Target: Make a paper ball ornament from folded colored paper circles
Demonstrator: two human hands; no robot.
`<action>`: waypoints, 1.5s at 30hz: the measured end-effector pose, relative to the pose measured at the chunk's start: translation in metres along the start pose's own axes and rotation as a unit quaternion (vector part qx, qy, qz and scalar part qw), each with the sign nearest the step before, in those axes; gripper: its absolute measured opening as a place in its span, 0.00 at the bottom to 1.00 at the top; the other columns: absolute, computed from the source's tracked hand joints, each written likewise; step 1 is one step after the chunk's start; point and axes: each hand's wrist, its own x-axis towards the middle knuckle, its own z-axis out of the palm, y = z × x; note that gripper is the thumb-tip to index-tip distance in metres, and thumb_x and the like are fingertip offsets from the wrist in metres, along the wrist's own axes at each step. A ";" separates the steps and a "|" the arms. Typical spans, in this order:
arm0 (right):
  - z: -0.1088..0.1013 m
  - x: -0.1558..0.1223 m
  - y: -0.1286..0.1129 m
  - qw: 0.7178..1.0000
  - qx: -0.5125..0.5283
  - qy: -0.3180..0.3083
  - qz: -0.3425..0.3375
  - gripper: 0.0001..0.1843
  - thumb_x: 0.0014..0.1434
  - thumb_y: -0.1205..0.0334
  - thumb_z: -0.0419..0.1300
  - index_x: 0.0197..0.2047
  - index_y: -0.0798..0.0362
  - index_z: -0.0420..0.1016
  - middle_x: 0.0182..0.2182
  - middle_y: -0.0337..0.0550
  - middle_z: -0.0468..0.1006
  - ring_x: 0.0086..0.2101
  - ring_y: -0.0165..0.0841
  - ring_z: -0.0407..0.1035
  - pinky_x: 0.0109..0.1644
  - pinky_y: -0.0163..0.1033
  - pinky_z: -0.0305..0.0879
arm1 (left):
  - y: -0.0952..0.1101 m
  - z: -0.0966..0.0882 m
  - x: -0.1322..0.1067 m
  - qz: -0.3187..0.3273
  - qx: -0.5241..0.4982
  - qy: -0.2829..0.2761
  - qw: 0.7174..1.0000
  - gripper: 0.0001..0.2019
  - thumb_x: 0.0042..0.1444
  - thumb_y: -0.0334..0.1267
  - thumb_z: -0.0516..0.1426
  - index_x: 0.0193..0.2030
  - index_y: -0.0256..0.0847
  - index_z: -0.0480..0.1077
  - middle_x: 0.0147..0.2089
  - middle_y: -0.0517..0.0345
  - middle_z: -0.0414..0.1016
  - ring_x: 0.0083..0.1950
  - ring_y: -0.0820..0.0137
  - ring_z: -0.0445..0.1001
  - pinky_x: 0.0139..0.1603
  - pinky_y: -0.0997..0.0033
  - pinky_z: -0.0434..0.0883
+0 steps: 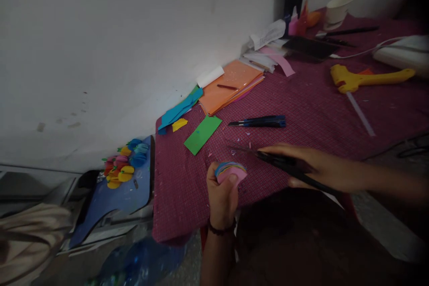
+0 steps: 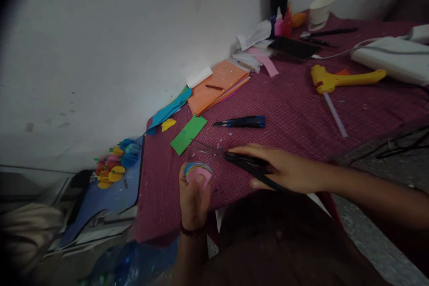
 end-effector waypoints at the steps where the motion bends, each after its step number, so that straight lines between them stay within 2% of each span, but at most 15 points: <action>1: -0.004 0.000 0.000 1.000 -0.016 -0.009 -0.004 0.37 0.56 0.50 0.66 0.68 0.45 0.65 0.63 0.49 0.70 0.61 0.48 0.66 0.64 0.54 0.62 | 0.000 0.000 0.000 -0.007 0.004 -0.007 1.000 0.19 0.36 0.40 0.74 0.29 0.43 0.70 0.28 0.64 0.73 0.31 0.74 0.73 0.41 0.69 0.72; 5: -0.007 0.001 -0.001 0.996 -0.075 -0.041 -0.010 0.37 0.56 0.51 0.66 0.68 0.43 0.65 0.61 0.50 0.71 0.61 0.50 0.65 0.63 0.55 0.64 | -0.003 0.002 0.001 -0.014 -0.001 -0.009 1.000 0.19 0.36 0.40 0.74 0.34 0.46 0.73 0.34 0.63 0.75 0.36 0.73 0.73 0.45 0.69 0.72; 9: -0.002 0.002 -0.003 0.995 -0.092 -0.033 -0.012 0.38 0.56 0.50 0.66 0.68 0.45 0.65 0.60 0.51 0.72 0.60 0.50 0.65 0.63 0.55 0.63 | -0.010 0.002 0.002 -0.020 -0.021 -0.005 1.000 0.19 0.36 0.40 0.73 0.35 0.47 0.73 0.36 0.63 0.74 0.37 0.73 0.73 0.45 0.69 0.71; 12: 0.000 0.003 -0.004 0.996 -0.079 -0.033 -0.013 0.38 0.55 0.50 0.66 0.68 0.45 0.65 0.58 0.50 0.74 0.59 0.49 0.66 0.64 0.54 0.62 | -0.017 0.001 0.004 -0.032 -0.023 -0.006 0.999 0.18 0.36 0.40 0.72 0.33 0.46 0.72 0.32 0.64 0.71 0.34 0.74 0.71 0.42 0.70 0.71; 16: 0.002 0.003 -0.005 0.997 -0.072 -0.034 -0.015 0.38 0.56 0.50 0.65 0.68 0.44 0.65 0.57 0.50 0.74 0.58 0.48 0.68 0.61 0.52 0.65 | -0.023 0.003 0.004 -0.043 -0.027 -0.007 0.999 0.17 0.36 0.38 0.72 0.26 0.43 0.67 0.25 0.67 0.64 0.30 0.76 0.66 0.40 0.72 0.69; 22: 0.009 -0.002 0.001 0.994 -0.108 -0.023 -0.013 0.38 0.57 0.50 0.65 0.69 0.45 0.64 0.58 0.51 0.73 0.58 0.49 0.67 0.60 0.51 0.65 | -0.022 0.008 0.000 -0.038 -0.037 0.013 0.999 0.18 0.35 0.38 0.72 0.29 0.44 0.69 0.26 0.67 0.67 0.29 0.77 0.66 0.38 0.74 0.68; 26: 0.010 -0.003 0.003 0.993 -0.111 -0.013 -0.045 0.35 0.58 0.52 0.64 0.68 0.43 0.65 0.52 0.50 0.77 0.50 0.44 0.73 0.51 0.46 0.70 | -0.024 0.009 -0.002 -0.032 -0.037 0.023 0.999 0.20 0.33 0.39 0.73 0.33 0.45 0.71 0.28 0.67 0.69 0.30 0.77 0.68 0.39 0.73 0.69; 29: 0.007 -0.004 0.004 0.993 -0.103 -0.014 -0.050 0.34 0.58 0.52 0.65 0.67 0.44 0.66 0.50 0.49 0.78 0.46 0.41 0.75 0.48 0.43 0.72 | -0.025 0.008 -0.002 -0.032 -0.022 0.017 0.999 0.20 0.33 0.39 0.73 0.32 0.45 0.70 0.28 0.66 0.70 0.30 0.76 0.69 0.41 0.71 0.70; 33: 0.003 -0.007 0.008 0.992 -0.114 -0.019 -0.048 0.33 0.59 0.54 0.64 0.67 0.42 0.67 0.52 0.48 0.78 0.51 0.45 0.74 0.54 0.46 0.71 | -0.023 0.006 0.000 -0.034 -0.009 -0.018 0.999 0.19 0.34 0.39 0.73 0.28 0.43 0.69 0.25 0.66 0.70 0.28 0.74 0.70 0.38 0.70 0.71; 38: -0.002 -0.011 0.009 0.990 -0.136 -0.025 -0.026 0.33 0.57 0.54 0.65 0.66 0.43 0.68 0.55 0.47 0.78 0.58 0.50 0.68 0.61 0.52 0.66 | -0.023 0.000 0.003 -0.023 0.013 -0.032 0.999 0.18 0.33 0.37 0.73 0.26 0.41 0.68 0.24 0.67 0.72 0.27 0.77 0.71 0.35 0.74 0.72; 45: -0.008 -0.012 0.004 0.984 -0.168 -0.044 -0.040 0.36 0.58 0.56 0.64 0.68 0.42 0.64 0.57 0.48 0.75 0.54 0.45 0.72 0.54 0.46 0.72 | -0.029 -0.006 0.003 -0.036 0.084 -0.055 0.994 0.19 0.34 0.39 0.74 0.29 0.40 0.71 0.30 0.64 0.78 0.31 0.74 0.76 0.38 0.73 0.75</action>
